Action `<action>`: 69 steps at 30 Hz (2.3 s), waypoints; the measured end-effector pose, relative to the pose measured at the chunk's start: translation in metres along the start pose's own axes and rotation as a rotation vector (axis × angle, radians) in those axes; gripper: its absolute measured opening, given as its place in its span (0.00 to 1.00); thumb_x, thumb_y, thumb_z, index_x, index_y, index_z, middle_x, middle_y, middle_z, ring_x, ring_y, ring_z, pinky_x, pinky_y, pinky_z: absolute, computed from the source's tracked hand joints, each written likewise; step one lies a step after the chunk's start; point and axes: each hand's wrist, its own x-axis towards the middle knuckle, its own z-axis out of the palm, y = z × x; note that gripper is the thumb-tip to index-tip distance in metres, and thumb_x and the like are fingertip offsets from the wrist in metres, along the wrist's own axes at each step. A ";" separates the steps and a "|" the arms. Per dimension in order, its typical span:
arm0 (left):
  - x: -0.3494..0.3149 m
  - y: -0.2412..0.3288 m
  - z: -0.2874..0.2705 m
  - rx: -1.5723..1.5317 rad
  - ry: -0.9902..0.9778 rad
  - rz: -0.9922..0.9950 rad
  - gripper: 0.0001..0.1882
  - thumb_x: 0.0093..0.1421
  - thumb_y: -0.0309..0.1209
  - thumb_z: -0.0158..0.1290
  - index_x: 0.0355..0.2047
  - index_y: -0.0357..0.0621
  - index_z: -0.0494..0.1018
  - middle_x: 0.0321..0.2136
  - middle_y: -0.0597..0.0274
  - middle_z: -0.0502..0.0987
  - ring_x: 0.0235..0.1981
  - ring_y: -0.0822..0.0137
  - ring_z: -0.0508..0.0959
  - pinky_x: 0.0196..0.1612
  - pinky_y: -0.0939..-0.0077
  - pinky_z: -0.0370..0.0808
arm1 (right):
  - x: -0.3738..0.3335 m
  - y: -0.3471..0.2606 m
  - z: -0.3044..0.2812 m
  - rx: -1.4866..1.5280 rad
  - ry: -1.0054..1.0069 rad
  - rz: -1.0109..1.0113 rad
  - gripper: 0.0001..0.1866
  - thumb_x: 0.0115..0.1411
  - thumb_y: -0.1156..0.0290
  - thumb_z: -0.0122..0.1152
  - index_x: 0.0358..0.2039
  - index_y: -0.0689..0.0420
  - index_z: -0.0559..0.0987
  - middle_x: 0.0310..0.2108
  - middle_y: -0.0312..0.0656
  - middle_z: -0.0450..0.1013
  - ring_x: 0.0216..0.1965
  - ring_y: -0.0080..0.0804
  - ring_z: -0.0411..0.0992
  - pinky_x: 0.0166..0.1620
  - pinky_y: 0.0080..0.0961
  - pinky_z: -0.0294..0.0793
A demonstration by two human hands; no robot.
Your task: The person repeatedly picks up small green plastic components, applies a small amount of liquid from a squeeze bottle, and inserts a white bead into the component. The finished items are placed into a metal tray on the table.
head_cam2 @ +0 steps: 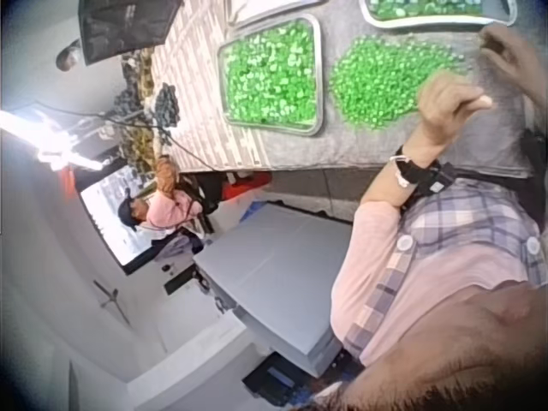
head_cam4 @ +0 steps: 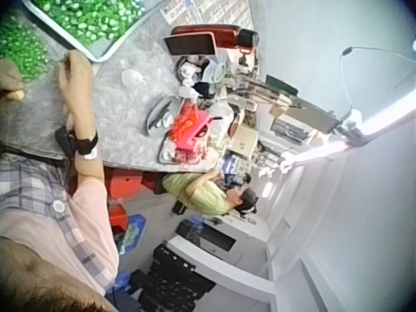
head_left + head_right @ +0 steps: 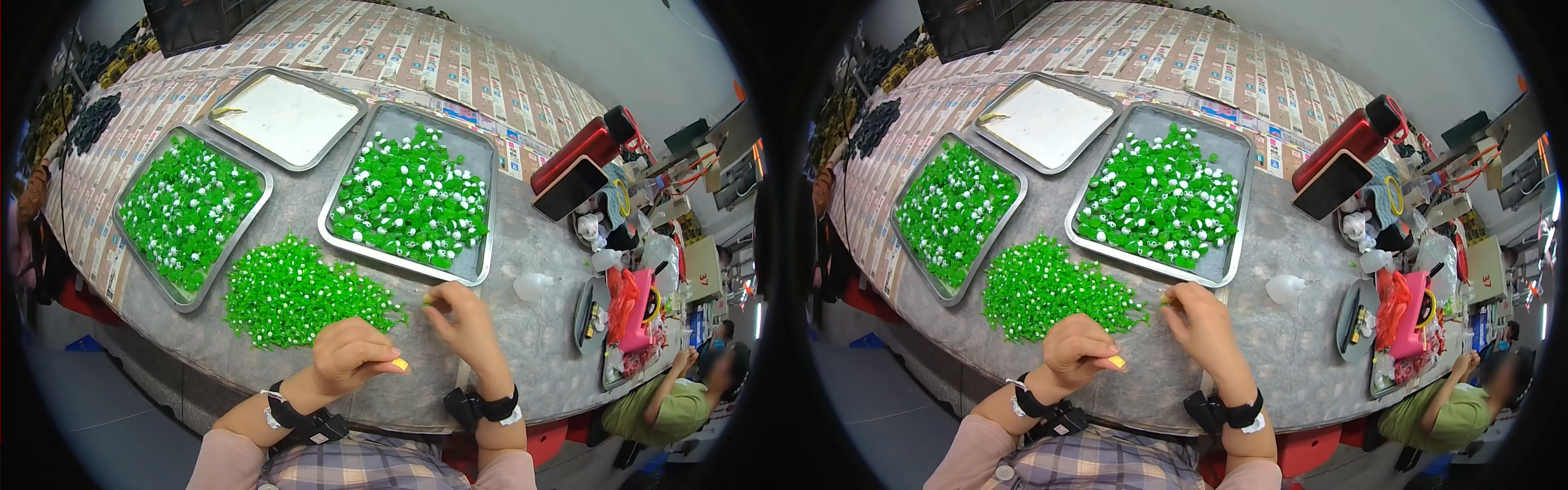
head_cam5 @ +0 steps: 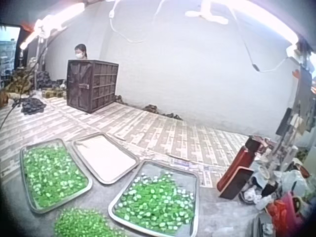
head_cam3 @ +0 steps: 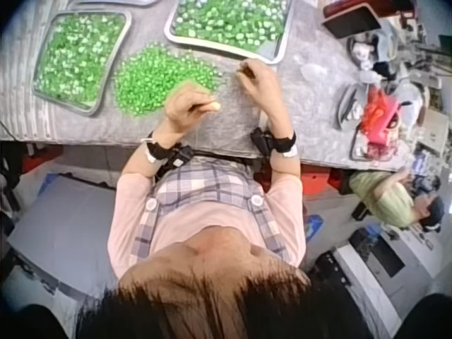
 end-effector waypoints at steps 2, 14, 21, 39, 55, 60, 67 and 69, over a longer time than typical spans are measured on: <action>0.000 0.001 0.000 0.006 -0.002 -0.018 0.11 0.36 0.31 0.60 0.21 0.44 0.70 0.15 0.64 0.71 0.16 0.68 0.71 0.17 0.81 0.65 | -0.004 -0.009 -0.008 0.113 0.065 -0.010 0.09 0.43 0.78 0.56 0.27 0.62 0.70 0.27 0.40 0.69 0.29 0.28 0.69 0.32 0.20 0.68; -0.005 -0.006 0.014 -0.715 -0.114 -1.000 0.10 0.51 0.25 0.49 0.35 0.36 0.69 0.29 0.63 0.72 0.27 0.77 0.71 0.29 0.86 0.70 | -0.020 -0.012 -0.001 0.852 -0.093 0.200 0.07 0.48 0.78 0.56 0.29 0.64 0.71 0.28 0.38 0.71 0.29 0.21 0.70 0.32 0.16 0.69; -0.006 -0.011 0.018 -0.734 -0.059 -1.057 0.07 0.51 0.24 0.49 0.31 0.36 0.69 0.27 0.63 0.72 0.27 0.77 0.71 0.29 0.85 0.71 | -0.019 -0.019 -0.002 0.485 -0.024 0.046 0.06 0.47 0.80 0.55 0.28 0.65 0.70 0.25 0.38 0.71 0.26 0.22 0.70 0.30 0.15 0.69; -0.004 -0.010 0.012 -0.977 -0.046 -1.158 0.07 0.52 0.24 0.47 0.32 0.36 0.69 0.26 0.60 0.73 0.26 0.73 0.73 0.32 0.79 0.73 | -0.038 0.113 -0.069 0.220 0.531 0.315 0.27 0.43 0.72 0.60 0.45 0.61 0.63 0.38 0.39 0.65 0.37 0.27 0.64 0.38 0.19 0.63; -0.002 -0.015 0.010 -1.140 0.020 -1.230 0.07 0.52 0.28 0.48 0.31 0.39 0.68 0.26 0.63 0.72 0.28 0.74 0.72 0.33 0.79 0.72 | -0.020 -0.026 -0.037 0.603 0.859 -0.123 0.33 0.37 0.48 0.64 0.35 0.62 0.65 0.28 0.36 0.61 0.29 0.21 0.62 0.32 0.15 0.62; -0.004 -0.015 0.009 -1.205 0.019 -1.260 0.07 0.52 0.27 0.48 0.32 0.39 0.68 0.26 0.62 0.72 0.27 0.74 0.73 0.33 0.80 0.72 | -0.019 -0.042 -0.026 0.625 0.901 -0.095 0.32 0.35 0.48 0.65 0.31 0.60 0.64 0.24 0.36 0.58 0.26 0.23 0.59 0.28 0.18 0.59; -0.002 -0.015 0.012 -1.136 0.000 -1.366 0.07 0.51 0.25 0.49 0.32 0.38 0.68 0.26 0.58 0.73 0.25 0.72 0.74 0.30 0.79 0.74 | -0.022 -0.030 -0.004 0.466 0.950 -0.286 0.30 0.35 0.47 0.64 0.26 0.57 0.62 0.17 0.34 0.57 0.19 0.24 0.58 0.22 0.20 0.56; -0.005 -0.016 0.013 -1.148 -0.005 -1.351 0.07 0.51 0.26 0.49 0.31 0.39 0.69 0.25 0.59 0.73 0.24 0.72 0.74 0.30 0.79 0.74 | -0.025 -0.028 -0.001 0.431 0.910 -0.317 0.30 0.35 0.46 0.64 0.26 0.57 0.62 0.16 0.34 0.57 0.17 0.24 0.57 0.21 0.20 0.56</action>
